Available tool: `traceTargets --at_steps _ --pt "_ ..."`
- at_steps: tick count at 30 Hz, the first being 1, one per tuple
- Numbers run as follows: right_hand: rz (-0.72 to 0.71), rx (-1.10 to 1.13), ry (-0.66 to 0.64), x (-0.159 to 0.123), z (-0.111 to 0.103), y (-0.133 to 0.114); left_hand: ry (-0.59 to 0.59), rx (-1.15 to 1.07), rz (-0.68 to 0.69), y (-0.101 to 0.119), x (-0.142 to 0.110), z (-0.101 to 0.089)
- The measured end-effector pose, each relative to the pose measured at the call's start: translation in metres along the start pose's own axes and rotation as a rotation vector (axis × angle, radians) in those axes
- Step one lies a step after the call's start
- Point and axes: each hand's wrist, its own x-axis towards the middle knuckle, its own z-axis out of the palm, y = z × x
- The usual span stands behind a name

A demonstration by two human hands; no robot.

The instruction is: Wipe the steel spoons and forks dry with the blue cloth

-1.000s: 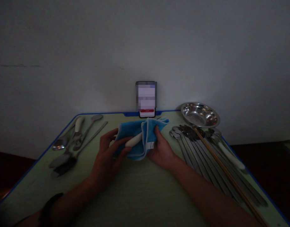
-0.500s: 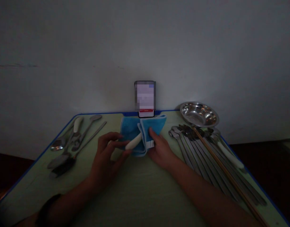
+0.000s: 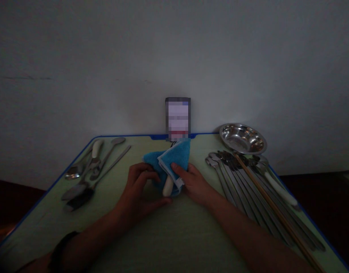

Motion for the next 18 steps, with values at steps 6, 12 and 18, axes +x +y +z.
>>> traceTargets --at_steps 6,12,18 --pt "0.035 -0.167 0.064 -0.006 0.001 -0.003 0.176 -0.326 -0.308 -0.006 0.008 -0.007" --pt "0.137 -0.444 -0.206 -0.013 0.002 -0.015 0.023 -0.343 -0.397 -0.005 0.011 -0.008" --pt "0.101 -0.511 -0.132 -0.012 0.004 -0.011 0.003 -0.280 -0.414 0.000 0.013 -0.011"
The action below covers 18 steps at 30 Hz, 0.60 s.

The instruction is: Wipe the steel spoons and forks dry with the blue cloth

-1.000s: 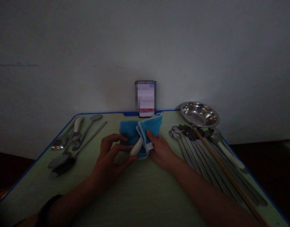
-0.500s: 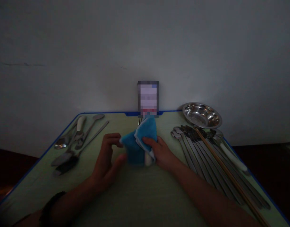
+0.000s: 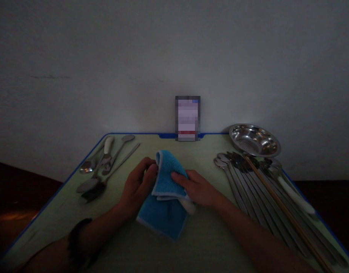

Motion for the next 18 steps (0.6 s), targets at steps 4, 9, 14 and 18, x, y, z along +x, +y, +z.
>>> traceTargets --at_steps 4,9,14,18 --pt "-0.042 0.044 0.129 0.004 -0.001 0.006 0.085 0.006 0.031 0.000 0.001 0.001" --pt "-0.064 0.153 0.240 0.005 0.000 0.011 0.125 0.029 0.017 0.000 0.001 0.002" --pt "-0.070 0.191 0.255 0.008 -0.002 0.015 0.070 0.042 0.006 -0.001 0.001 0.002" --pt "-0.031 0.152 0.164 0.009 -0.005 0.014 -0.031 0.048 0.009 -0.002 -0.001 0.003"
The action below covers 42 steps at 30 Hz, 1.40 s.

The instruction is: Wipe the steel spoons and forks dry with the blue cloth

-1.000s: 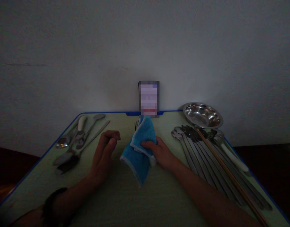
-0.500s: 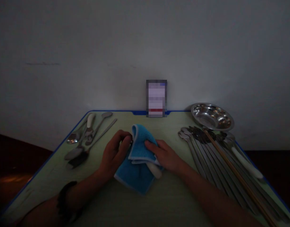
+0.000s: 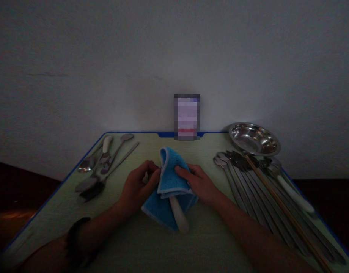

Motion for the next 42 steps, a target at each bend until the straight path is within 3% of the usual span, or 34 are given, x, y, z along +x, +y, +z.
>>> traceTargets --at_steps 5,10,13,17,22,24,28,30,37,42 --pt "0.016 -0.009 -0.027 -0.001 -0.001 -0.003 -0.062 -0.056 -0.025 0.001 -0.003 0.001" --pt "0.057 0.016 -0.048 -0.001 -0.002 -0.005 0.145 -0.159 -0.086 -0.002 0.001 0.001" --pt "0.059 -0.138 -0.185 -0.003 -0.002 -0.009 0.227 -0.203 -0.115 -0.005 0.004 0.000" --pt "-0.013 -0.337 -0.366 -0.009 0.003 -0.017 0.229 -0.227 -0.103 -0.004 0.003 0.001" --pt "-0.038 -0.331 -0.296 -0.011 0.007 -0.019 0.247 -0.197 -0.081 -0.004 0.002 0.002" --pt "-0.057 -0.326 -0.276 -0.011 0.008 -0.018 0.192 -0.156 -0.088 -0.004 0.003 0.001" --pt "-0.136 -0.424 -0.315 -0.011 0.008 -0.019 -0.122 -0.038 -0.117 -0.005 0.005 0.000" --pt "-0.163 -0.460 -0.328 -0.011 0.008 -0.020 -0.177 0.012 -0.131 -0.004 0.005 0.000" --pt "-0.111 -0.512 -0.308 -0.012 0.010 -0.025 -0.011 0.028 -0.238 -0.002 0.006 0.001" --pt "-0.057 -0.680 -0.348 -0.017 0.002 -0.044 0.071 -0.050 -0.286 -0.004 0.010 0.001"
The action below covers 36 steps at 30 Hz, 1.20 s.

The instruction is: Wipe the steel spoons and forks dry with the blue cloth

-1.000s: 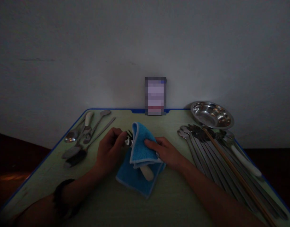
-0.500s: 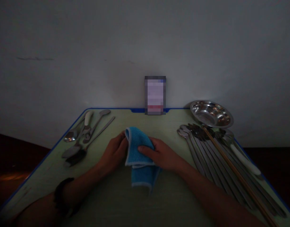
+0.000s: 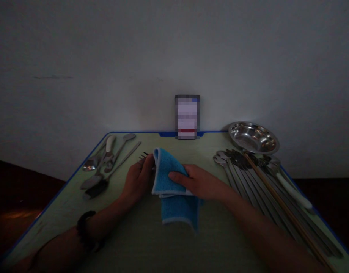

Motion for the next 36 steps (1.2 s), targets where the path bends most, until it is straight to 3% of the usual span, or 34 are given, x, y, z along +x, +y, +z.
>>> traceTargets --at_steps 5,10,14,18,20,23,26,33,36 --pt "-0.012 -0.073 -0.081 -0.016 -0.022 -0.013 0.038 -0.118 -0.007 -0.002 -0.002 -0.001" --pt "-0.019 -0.051 -0.076 -0.037 -0.035 -0.026 -0.004 -0.197 0.169 0.009 -0.006 -0.003" --pt "-0.025 0.062 0.046 -0.039 -0.041 -0.048 0.021 -0.219 0.237 0.048 0.008 -0.012" --pt "-0.109 -0.049 0.308 -0.027 -0.047 -0.074 0.019 -0.026 0.241 0.093 0.034 -0.029" --pt "-0.140 -0.058 0.335 -0.022 -0.051 -0.081 0.019 -0.051 0.218 0.103 0.039 -0.036" --pt "-0.174 -0.034 0.227 -0.016 -0.056 -0.080 -0.022 -0.086 0.148 0.103 0.037 -0.041" --pt "-0.197 -0.033 0.155 -0.011 -0.060 -0.075 -0.102 0.018 0.127 0.099 0.032 -0.045" --pt "-0.137 -0.014 0.153 -0.009 -0.067 -0.074 -0.217 -0.097 0.100 0.093 0.039 -0.045" --pt "-0.094 0.002 0.098 -0.011 -0.073 -0.072 -0.197 -0.133 0.078 0.090 0.044 -0.042"
